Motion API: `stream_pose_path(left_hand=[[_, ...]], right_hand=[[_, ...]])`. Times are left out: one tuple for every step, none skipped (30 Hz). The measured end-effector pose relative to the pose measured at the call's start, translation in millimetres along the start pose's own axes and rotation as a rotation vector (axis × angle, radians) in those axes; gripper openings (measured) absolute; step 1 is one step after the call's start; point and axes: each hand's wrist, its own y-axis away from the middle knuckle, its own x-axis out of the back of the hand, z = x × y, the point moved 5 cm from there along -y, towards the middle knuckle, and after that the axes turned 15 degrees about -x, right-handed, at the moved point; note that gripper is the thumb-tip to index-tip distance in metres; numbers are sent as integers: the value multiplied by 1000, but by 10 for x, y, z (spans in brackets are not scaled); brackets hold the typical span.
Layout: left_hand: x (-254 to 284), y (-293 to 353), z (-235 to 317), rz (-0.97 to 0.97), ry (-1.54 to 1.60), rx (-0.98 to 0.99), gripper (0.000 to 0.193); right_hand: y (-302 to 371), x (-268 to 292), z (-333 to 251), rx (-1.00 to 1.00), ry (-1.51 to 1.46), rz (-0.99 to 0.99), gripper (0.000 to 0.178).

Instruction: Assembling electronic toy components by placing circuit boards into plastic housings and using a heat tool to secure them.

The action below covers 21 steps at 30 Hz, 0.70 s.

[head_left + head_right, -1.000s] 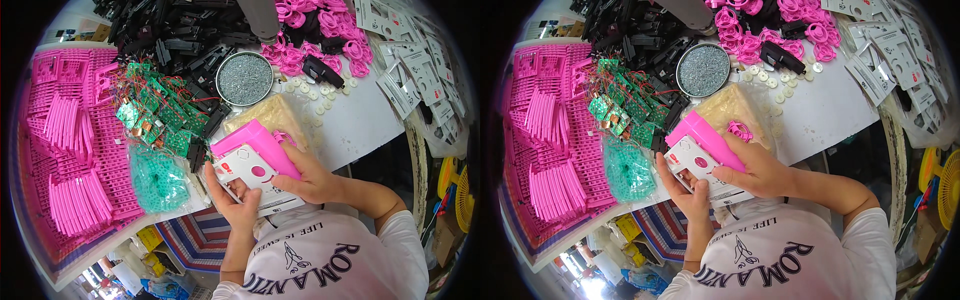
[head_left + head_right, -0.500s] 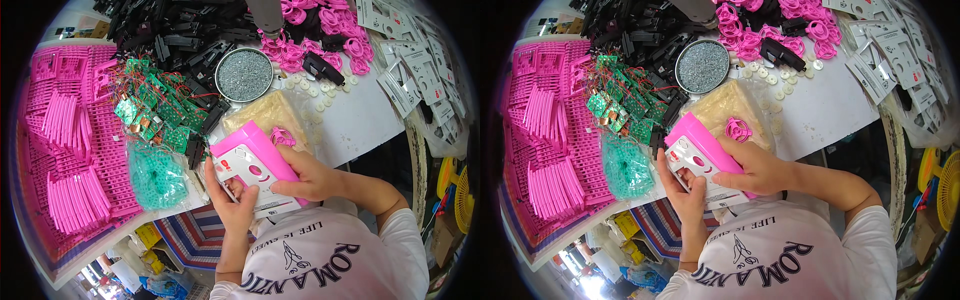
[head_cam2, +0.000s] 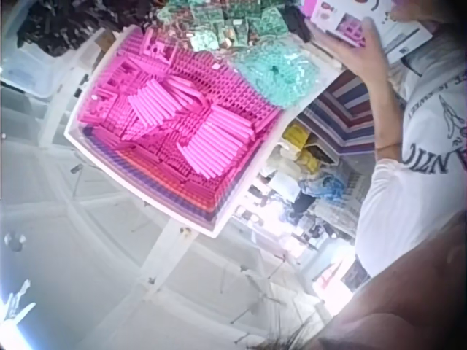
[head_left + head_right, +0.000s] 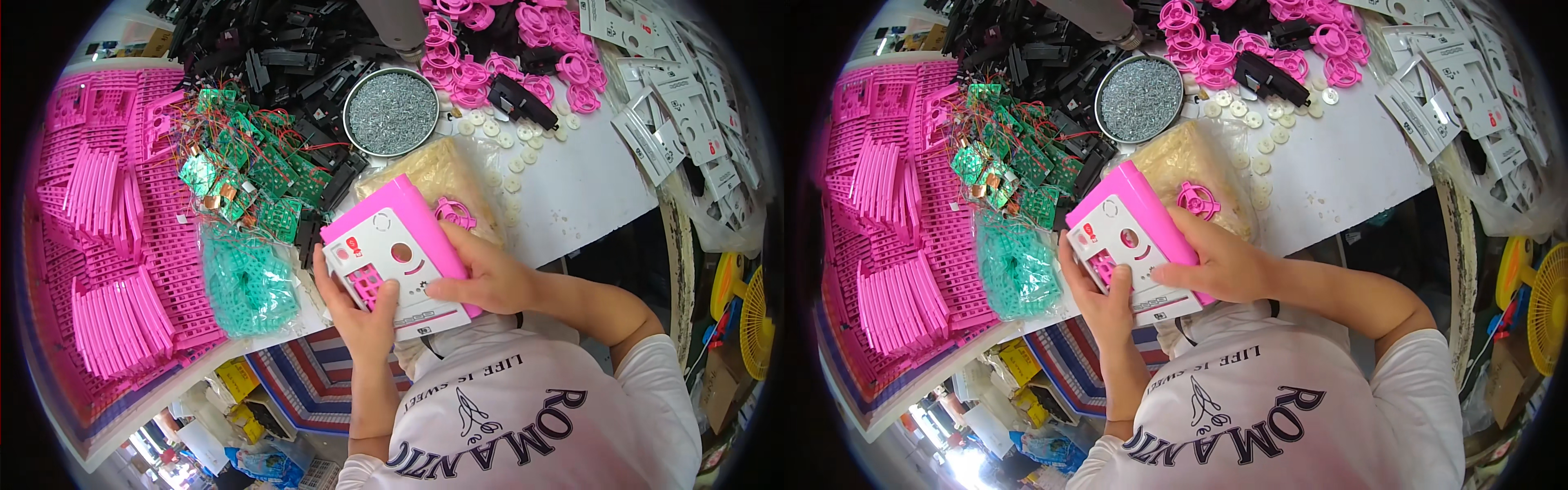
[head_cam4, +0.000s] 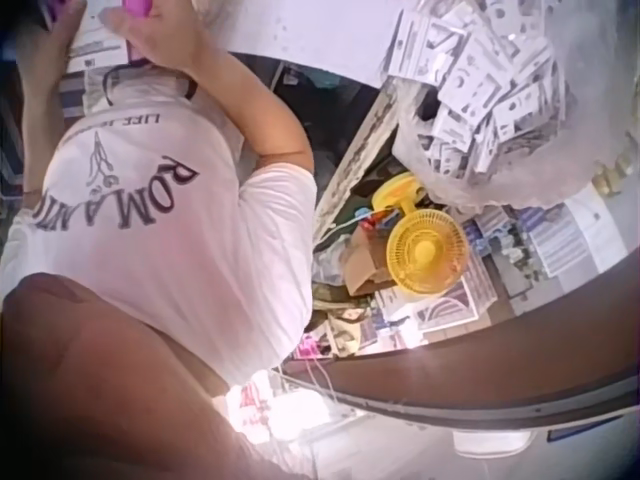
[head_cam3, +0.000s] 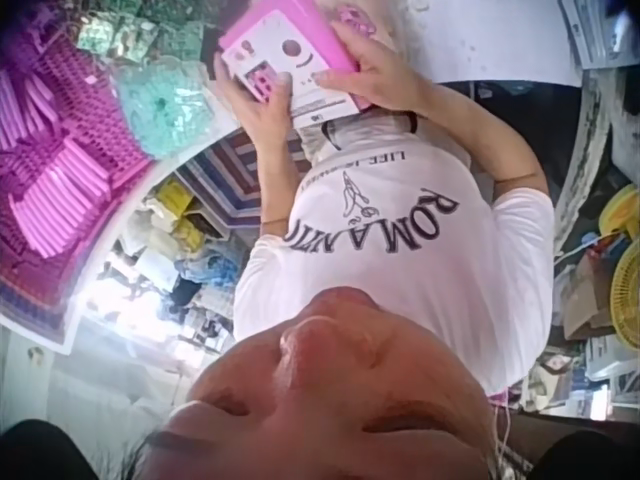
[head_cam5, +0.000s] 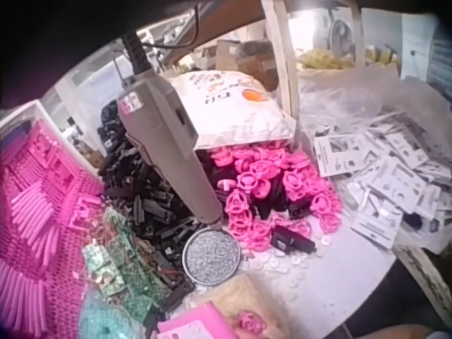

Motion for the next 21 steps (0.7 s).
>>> stream_pose_path(left_hand=[[20, 9, -16, 9, -19, -8, 100], [50, 19, -50, 73, 29, 2, 98], [70, 30, -67, 75, -11, -23, 98], [68, 11, -77, 72, -47, -54, 98], [55, -7, -78, 70, -83, -86, 98], [18, -22, -56, 97, -77, -129, 97], [5, -33, -37, 93, -55, -126, 97], [2, -49, -13, 90, -33, -123, 97], [3, -63, -2, 87, -11, -120, 97], [33, -67, -47, 106, 26, -108, 97], [44, -70, -47, 114, 43, -102, 97], [53, -71, -45, 122, 60, -97, 97], [55, -67, -50, 128, 78, -89, 97], [52, -45, -9, 157, 51, -169, 93], [32, -1, 34, 185, 25, -248, 88], [14, 33, 70, 213, 3, -327, 84], [5, 28, 55, 198, 45, -264, 87], [10, 5, 58, 182, 87, -200, 90], [41, -6, 56, 175, 121, -137, 93], [55, -19, -31, 118, 206, -43, 89], [66, -10, -94, 120, 222, -49, 89]], right_hand=[[25, 15, 3, -28, 97, -39, 55], [74, 73, -12, -56, 194, -79, 54], [112, 92, 3, -83, 291, -119, 52], [133, 114, 34, -131, 212, -98, 51], [162, 118, 80, -178, 133, -77, 49], [184, 124, 121, -225, 54, -57, 48], [196, 115, 124, -215, 13, -50, 48], [195, 100, 124, -204, -27, -43, 47], [198, 92, 122, -194, -67, -37, 46], [206, 68, 99, -170, -56, -53, 47], [223, 41, 56, -146, -44, -68, 48], [239, 20, 23, -122, -33, -84, 49], [249, 19, 16, -117, 16, -81, 52], [255, 23, 10, -112, 65, -77, 56], [261, 25, 12, -108, 114, -74, 60], [267, 32, 26, -102, 111, -68, 60], [264, 33, 48, -96, 107, -62, 59], [262, 34, 60, -90, 104, -55, 59], [270, 1, -6, -112, 111, -84, 60], [286, -46, -133, -132, 116, -116, 60], [288, -77, -196, -151, 121, -147, 60]])
